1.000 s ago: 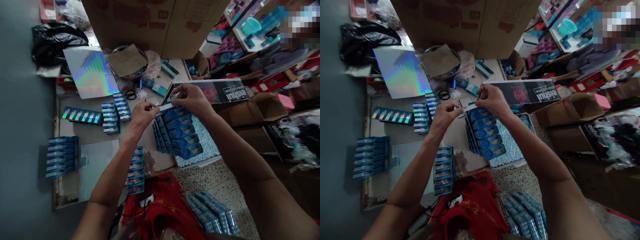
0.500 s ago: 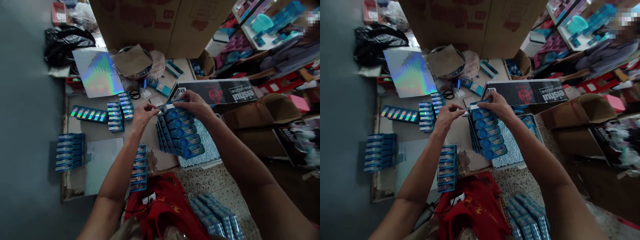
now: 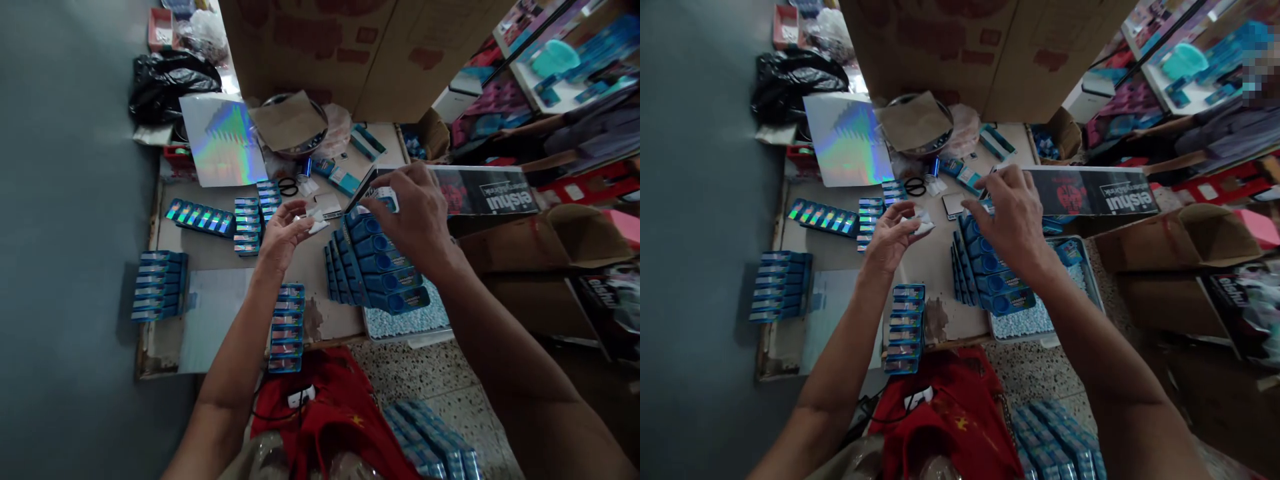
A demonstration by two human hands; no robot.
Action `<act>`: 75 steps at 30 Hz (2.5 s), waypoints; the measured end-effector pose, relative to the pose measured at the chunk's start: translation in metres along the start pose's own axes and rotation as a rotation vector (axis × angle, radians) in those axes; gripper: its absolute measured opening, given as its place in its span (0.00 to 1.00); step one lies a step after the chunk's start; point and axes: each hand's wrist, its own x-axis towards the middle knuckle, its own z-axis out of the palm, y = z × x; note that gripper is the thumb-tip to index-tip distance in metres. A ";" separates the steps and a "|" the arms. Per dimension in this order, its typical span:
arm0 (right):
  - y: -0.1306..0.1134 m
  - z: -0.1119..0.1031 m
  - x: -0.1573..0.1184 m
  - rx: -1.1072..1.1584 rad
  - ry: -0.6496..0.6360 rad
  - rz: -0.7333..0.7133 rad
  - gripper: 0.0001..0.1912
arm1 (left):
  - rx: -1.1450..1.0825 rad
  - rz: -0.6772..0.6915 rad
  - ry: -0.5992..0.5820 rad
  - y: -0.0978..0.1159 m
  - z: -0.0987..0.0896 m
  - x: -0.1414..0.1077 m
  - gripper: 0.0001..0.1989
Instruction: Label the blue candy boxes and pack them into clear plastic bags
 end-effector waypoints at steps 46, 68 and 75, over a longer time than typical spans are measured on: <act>-0.093 0.111 -0.087 0.739 -0.116 0.414 0.09 | 0.966 0.969 0.116 -0.016 -0.096 -0.152 0.06; -0.086 0.136 -0.098 0.592 -0.079 0.438 0.09 | 1.006 0.802 0.167 -0.041 -0.100 -0.155 0.05; -0.081 0.139 -0.099 0.590 -0.053 0.429 0.09 | 1.070 0.892 0.159 -0.052 -0.100 -0.157 0.03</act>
